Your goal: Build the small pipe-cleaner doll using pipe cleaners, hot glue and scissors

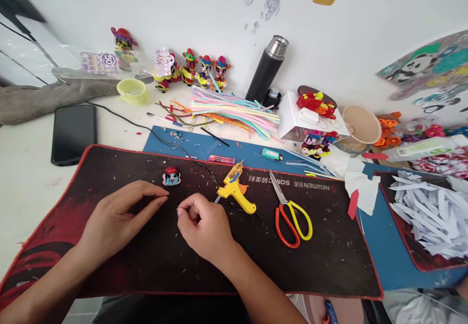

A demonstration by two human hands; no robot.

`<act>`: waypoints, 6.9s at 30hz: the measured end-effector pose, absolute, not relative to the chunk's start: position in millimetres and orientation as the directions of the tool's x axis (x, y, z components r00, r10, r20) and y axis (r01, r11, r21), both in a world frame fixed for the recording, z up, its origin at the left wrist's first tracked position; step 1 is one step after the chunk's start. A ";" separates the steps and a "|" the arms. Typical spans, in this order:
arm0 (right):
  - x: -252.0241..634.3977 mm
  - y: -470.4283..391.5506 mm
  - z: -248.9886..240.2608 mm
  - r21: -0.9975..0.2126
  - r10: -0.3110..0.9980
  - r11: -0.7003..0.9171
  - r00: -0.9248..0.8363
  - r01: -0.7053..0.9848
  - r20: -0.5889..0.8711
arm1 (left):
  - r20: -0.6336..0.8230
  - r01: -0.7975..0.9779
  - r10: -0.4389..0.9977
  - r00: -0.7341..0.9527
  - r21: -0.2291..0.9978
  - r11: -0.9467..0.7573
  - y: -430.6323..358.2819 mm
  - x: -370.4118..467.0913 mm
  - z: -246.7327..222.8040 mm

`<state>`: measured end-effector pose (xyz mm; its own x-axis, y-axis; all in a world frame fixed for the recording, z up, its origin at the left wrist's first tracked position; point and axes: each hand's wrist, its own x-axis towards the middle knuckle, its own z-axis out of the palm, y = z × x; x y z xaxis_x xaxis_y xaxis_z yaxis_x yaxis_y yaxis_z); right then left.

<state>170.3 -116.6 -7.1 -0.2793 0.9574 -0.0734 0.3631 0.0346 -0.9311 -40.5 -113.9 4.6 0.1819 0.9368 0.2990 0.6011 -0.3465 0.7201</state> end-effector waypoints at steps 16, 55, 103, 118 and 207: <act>166.8 -116.7 -5.3 -0.922 0.968 0.030 -0.242 0.386 -0.069 | 0.207 0.856 0.952 0.224 0.426 -0.294 -81.1 -45.6 -14.7; 161.7 -116.2 -4.6 -0.907 0.977 0.011 -0.200 0.422 -0.081 | 0.276 0.893 0.924 0.263 0.291 -0.342 -116.1 -26.2 -0.8; 158.0 -118.4 -8.2 -0.862 0.979 0.100 -0.203 0.498 -0.004 | 0.285 0.895 0.907 0.310 0.235 -0.380 -120.3 -25.4 2.2; 158.2 -118.2 -7.8 -0.852 0.979 0.111 -0.206 0.512 0.004 | 0.311 0.891 0.890 0.333 0.205 -0.405 -120.0 -24.0 6.7; 158.0 -124.3 -16.7 -0.927 0.980 0.110 -0.194 0.358 0.042 | 0.294 0.616 0.869 0.399 0.616 -0.491 -112.5 -29.3 23.2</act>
